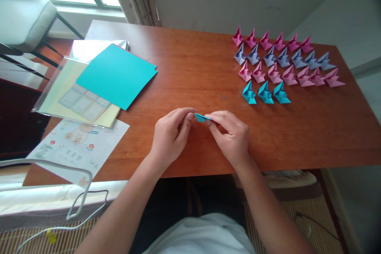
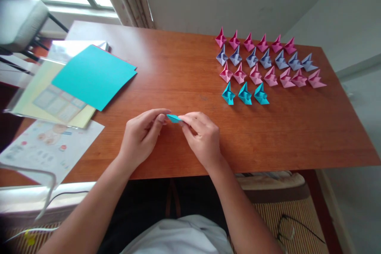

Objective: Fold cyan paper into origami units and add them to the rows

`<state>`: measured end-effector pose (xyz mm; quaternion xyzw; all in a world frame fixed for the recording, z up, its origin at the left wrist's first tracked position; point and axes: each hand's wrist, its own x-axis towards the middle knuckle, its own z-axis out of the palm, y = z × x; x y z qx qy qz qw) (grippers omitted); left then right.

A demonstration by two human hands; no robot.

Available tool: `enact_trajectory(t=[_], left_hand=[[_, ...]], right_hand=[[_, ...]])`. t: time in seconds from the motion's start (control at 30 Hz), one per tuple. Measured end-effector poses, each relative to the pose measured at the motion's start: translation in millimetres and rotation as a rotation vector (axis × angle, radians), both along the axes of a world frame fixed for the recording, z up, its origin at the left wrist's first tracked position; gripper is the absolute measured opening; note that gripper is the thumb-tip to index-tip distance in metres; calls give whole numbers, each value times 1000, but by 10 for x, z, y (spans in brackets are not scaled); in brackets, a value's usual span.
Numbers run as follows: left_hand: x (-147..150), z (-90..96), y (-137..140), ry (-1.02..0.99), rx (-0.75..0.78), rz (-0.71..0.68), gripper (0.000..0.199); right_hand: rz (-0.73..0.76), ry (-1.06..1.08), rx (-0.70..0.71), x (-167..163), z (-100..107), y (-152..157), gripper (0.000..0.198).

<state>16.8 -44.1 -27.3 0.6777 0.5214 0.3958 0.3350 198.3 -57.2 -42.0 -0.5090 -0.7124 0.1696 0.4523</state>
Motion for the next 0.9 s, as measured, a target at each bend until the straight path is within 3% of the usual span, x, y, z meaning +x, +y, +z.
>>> enact_trajectory(t=[0.1,0.3,0.57,0.73,0.9], left_hand=[[-10,16,7,11,78,-25,17],[-3,3,37,20,123,-93,22],[-22,-50,31,277,339,-129,13],[-79,-57,-42,563,443,-234,19],[-150,-71,-151,610,470,-306,13]], right_hand=[[2,1,-18,3,15,15,10],[49,-25,-60,6,31,24,12],[106,-252,91,34,-7,-19,23],[168,-377,80,81,0,-98,19],[194,-443,38,87,30,-147,20]])
